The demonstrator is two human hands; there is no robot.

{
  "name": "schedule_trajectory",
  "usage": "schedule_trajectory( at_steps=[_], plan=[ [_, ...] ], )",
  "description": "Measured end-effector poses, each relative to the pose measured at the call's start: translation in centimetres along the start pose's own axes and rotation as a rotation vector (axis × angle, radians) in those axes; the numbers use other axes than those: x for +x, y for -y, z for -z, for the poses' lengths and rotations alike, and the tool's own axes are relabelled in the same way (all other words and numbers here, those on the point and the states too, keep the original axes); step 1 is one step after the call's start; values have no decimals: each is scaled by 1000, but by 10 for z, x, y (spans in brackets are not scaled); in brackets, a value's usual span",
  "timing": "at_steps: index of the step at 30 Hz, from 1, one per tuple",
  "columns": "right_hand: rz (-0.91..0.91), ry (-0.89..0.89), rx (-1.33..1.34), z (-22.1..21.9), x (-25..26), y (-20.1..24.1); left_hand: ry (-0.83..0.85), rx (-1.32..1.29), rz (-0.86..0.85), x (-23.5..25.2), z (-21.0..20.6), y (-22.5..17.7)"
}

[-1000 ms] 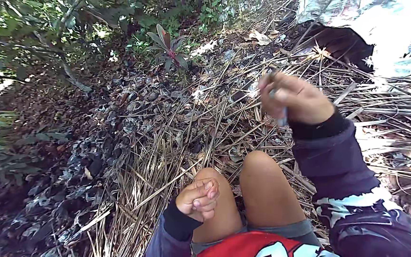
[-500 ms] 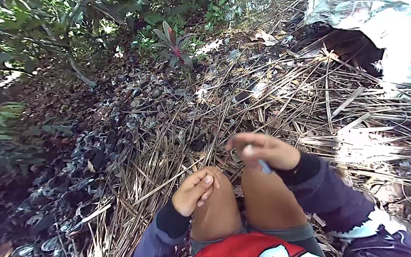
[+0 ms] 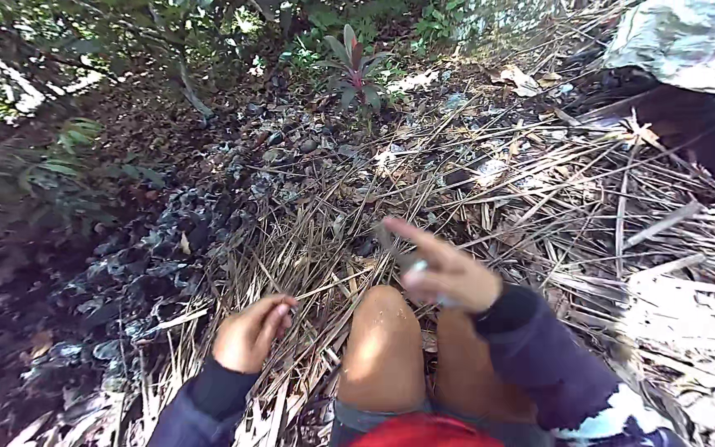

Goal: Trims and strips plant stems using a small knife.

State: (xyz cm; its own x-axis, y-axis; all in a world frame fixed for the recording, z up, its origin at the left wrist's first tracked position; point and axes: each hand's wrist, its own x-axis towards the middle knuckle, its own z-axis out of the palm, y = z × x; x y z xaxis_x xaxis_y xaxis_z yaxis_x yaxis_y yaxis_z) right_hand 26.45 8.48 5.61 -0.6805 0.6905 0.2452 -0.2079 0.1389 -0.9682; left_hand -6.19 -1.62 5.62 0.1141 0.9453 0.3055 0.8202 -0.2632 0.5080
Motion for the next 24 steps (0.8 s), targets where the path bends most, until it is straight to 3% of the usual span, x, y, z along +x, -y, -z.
schedule_trajectory(
  at_steps=[2, 5, 8, 12, 13, 16, 18, 20, 22, 24],
  plan=[
    [-41, 143, -49, -40, 23, -2, 35, -17, -92, 13, -6, -14],
    [-12, 141, -23, -46, 41, 2, 82, -83, -161, 15, -16, -21],
    [138, 91, 55, -6, 40, 13, 172, -73, -149, -4, -19, 1],
    [346, -207, 175, 62, 23, 47, 410, 74, 17, -39, -34, 55],
    [376, -284, 207, 69, 21, 51, 388, 90, 81, -41, -31, 63],
    [282, -393, 238, 49, 28, 42, -11, 167, 181, -23, 11, 50],
    [99, -310, 261, 12, 34, 17, -395, 121, 148, -12, 46, 29],
    [-84, -125, 292, -32, 40, -8, -707, -110, -2, -6, 67, 5],
    [-205, 49, 377, -66, 46, -24, -844, -339, -190, -1, 69, -13],
    [-232, 80, 524, -80, 54, -35, -899, -496, -280, 2, 54, -23]
  ],
)
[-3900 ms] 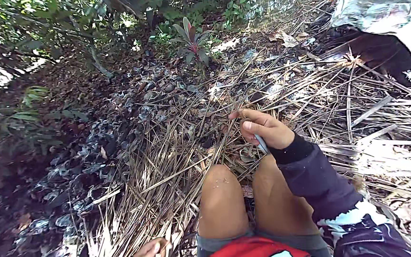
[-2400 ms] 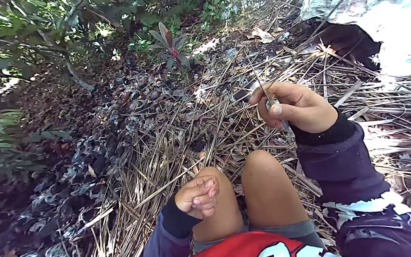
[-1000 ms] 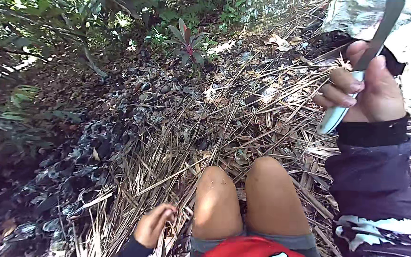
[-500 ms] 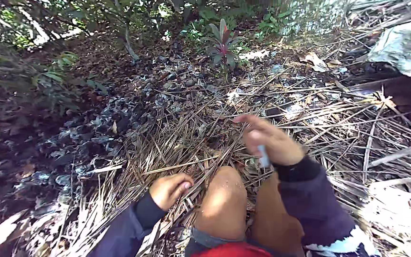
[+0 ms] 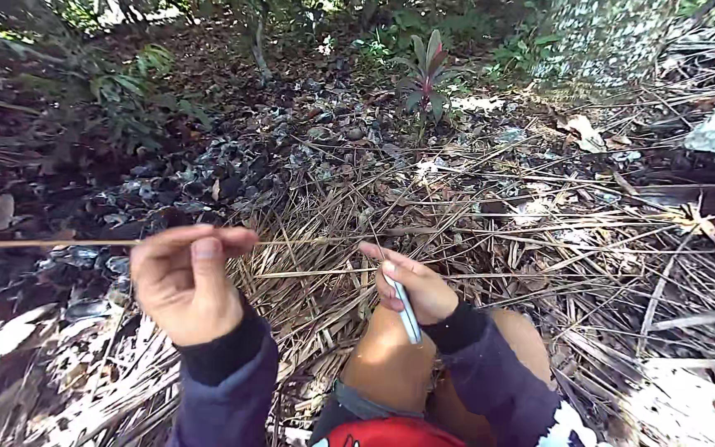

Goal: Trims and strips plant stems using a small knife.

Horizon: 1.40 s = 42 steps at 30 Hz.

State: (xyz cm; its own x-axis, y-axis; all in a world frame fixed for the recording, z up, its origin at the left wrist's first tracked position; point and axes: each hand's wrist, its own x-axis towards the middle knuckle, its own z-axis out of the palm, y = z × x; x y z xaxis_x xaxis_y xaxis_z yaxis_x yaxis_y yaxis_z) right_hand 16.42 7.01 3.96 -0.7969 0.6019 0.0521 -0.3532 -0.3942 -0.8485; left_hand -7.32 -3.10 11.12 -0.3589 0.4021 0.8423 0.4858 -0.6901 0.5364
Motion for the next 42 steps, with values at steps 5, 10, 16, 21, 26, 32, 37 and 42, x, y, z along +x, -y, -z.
schedule_trajectory(
  at_steps=[5, 10, 16, 21, 26, 32, 37, 42],
  plan=[
    [133, -185, 202, 30, 1, 4, -281, -259, 345, -52, -12, 12],
    [200, -385, -52, 51, -12, 8, 176, -129, 983, -124, -45, 5],
    [52, -188, -185, 49, -35, -1, 703, 380, 269, -100, -93, 25],
    [-5, -211, -530, 55, -59, 17, 864, -8, 889, -82, -110, 30],
    [-139, -385, -933, 58, -62, 20, 855, 266, 612, -95, -117, 34],
    [-127, -949, -1082, 144, -80, 49, 888, 447, 493, -103, -98, 48],
    [-366, -1469, -1208, 257, -183, 102, 862, 478, 714, -99, -60, 60],
    [-104, -1210, -1052, 157, -170, 98, 724, 68, 956, -97, -89, 35]
  ],
)
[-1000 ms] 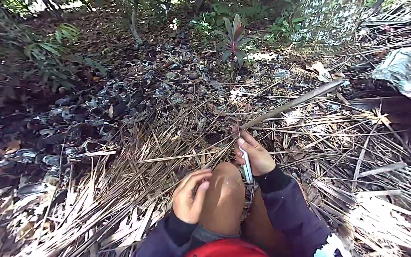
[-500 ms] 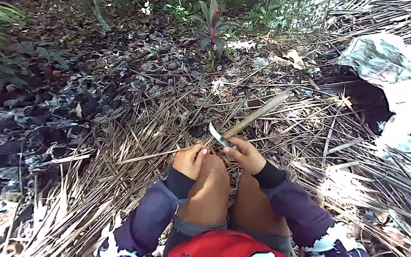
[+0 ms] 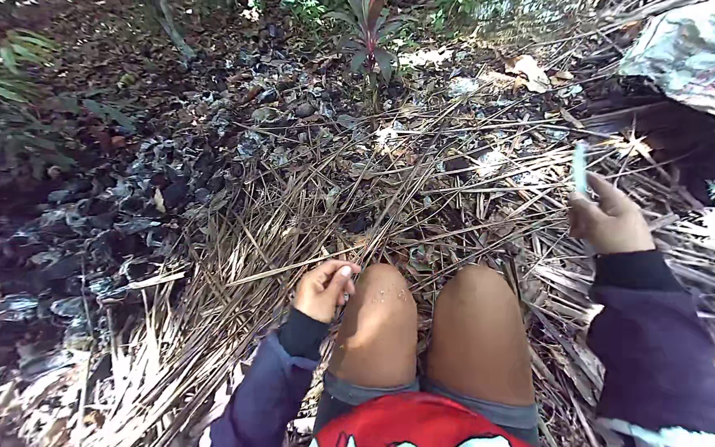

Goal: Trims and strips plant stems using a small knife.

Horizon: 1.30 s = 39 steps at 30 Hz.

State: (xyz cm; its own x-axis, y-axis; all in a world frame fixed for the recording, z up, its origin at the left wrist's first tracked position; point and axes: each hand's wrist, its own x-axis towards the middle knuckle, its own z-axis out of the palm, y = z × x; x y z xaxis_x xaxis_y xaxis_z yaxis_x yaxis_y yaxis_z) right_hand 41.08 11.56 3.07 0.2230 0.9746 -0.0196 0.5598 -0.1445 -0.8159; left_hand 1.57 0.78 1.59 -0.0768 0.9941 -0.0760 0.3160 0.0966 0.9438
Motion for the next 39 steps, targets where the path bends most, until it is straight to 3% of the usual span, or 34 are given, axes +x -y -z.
schedule_trajectory(
  at_steps=[2, 5, 7, 12, 16, 18, 20, 23, 25, 29, 32, 34, 37, 39],
  plan=[
    [122, 276, 332, -39, -56, 46, 25, -56, -74, -1, -15, -8],
    [152, 828, 635, -97, -108, 81, -1, -7, -201, -7, -32, -13],
    [133, 981, 746, -120, -115, 87, -67, 91, -330, -14, -35, -10],
    [95, 948, 755, -114, -98, 83, -117, 253, -433, -31, -22, 2],
    [136, 599, 839, -80, -51, 74, -122, 287, -408, -46, -9, 22],
    [145, 521, 886, -73, -45, 74, -122, 284, -384, -49, -9, 25],
    [132, 584, 864, -84, -64, 78, -132, 276, -342, -47, -12, 24],
    [49, 964, 662, -119, -117, 86, -150, 263, -349, -43, -19, 16],
    [62, 1017, 643, -129, -125, 86, -173, 274, -401, -43, -18, 19],
    [188, 589, 841, -81, -58, 63, -216, 360, -442, -62, 1, 45],
    [218, 467, 901, -60, -36, 63, -197, 317, -404, -69, 5, 54],
    [157, 550, 887, -73, -56, 73, -159, 242, -354, -67, 3, 52],
    [67, 965, 749, -107, -101, 76, -131, 186, -333, -64, -2, 42],
    [58, 1102, 728, -117, -111, 77, -133, 165, -354, -63, -4, 40]
  ],
)
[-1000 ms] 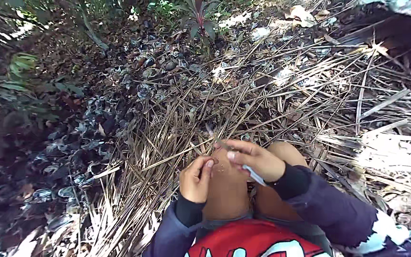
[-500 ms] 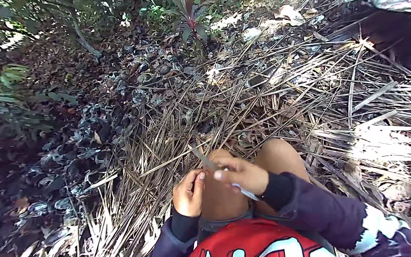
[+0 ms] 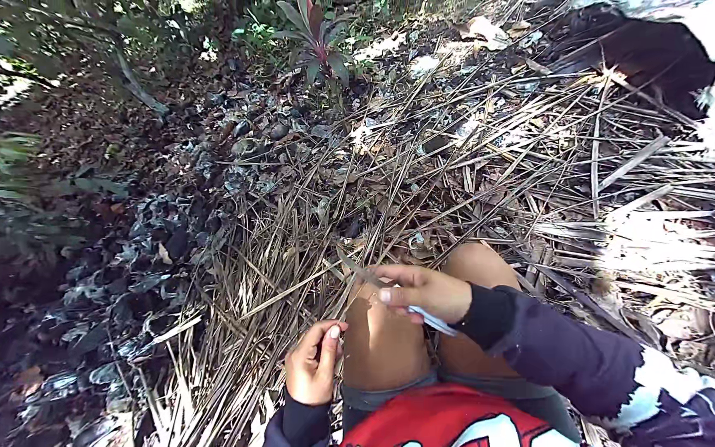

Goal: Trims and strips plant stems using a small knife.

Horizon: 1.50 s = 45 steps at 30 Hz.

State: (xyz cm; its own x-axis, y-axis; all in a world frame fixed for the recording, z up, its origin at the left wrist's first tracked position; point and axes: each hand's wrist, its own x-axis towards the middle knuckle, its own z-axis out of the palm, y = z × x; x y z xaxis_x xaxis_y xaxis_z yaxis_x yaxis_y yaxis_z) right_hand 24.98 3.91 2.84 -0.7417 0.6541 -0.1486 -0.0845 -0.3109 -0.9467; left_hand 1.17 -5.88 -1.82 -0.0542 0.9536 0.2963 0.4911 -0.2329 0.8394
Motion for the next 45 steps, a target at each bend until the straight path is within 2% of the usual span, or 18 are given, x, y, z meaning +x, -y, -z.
schedule_trajectory(
  at_steps=[2, 5, 7, 9, 12, 15, 17, 19, 21, 23, 25, 26, 31, 34, 38, 40, 43, 45],
  plan=[
    [40, -45, 45, 10, 0, 3, 29, -135, 62, 0, 0, -3],
    [122, -86, 101, 23, 4, 3, 142, -465, 338, 4, 1, -16],
    [117, -60, 110, 18, 5, -4, 201, -593, 500, 8, 0, -23],
    [67, 20, 34, 3, 2, -15, 224, -675, 574, 12, -3, -27],
    [14, 73, -63, -24, -3, -26, 223, -738, 517, 12, -6, -25],
    [143, -192, -134, 3, -3, -5, 198, -676, 443, 6, -5, -25],
    [341, -400, -115, 38, 0, 9, 196, -663, 441, -1, -3, -25],
    [455, -512, -50, 54, 1, 20, 182, -642, 463, -4, -4, -24],
    [346, -434, -72, 33, -3, 14, 150, -611, 492, -2, -7, -25],
    [113, -194, -105, -7, -4, -7, 121, -611, 479, 4, -11, -27],
    [30, -1, -82, -32, 0, -26, 105, -632, 419, 8, -14, -25],
    [33, 36, -62, -33, 1, -28, 107, -625, 390, 8, -13, -24],
    [220, -107, -9, 14, 7, 0, 134, -580, 331, 4, -7, -24],
    [216, -167, -1, 3, 8, -7, 120, -591, 361, 3, -12, -22],
    [137, -43, -122, -20, 2, -26, 131, -652, 403, 6, -13, -19],
    [221, -153, -137, 8, 0, -7, 180, -691, 429, 3, -7, -16],
    [499, -355, -69, 72, 0, 29, 242, -721, 512, -11, 1, -7],
    [512, -335, -61, 72, -2, 36, 252, -728, 520, -15, 0, -2]
  ],
)
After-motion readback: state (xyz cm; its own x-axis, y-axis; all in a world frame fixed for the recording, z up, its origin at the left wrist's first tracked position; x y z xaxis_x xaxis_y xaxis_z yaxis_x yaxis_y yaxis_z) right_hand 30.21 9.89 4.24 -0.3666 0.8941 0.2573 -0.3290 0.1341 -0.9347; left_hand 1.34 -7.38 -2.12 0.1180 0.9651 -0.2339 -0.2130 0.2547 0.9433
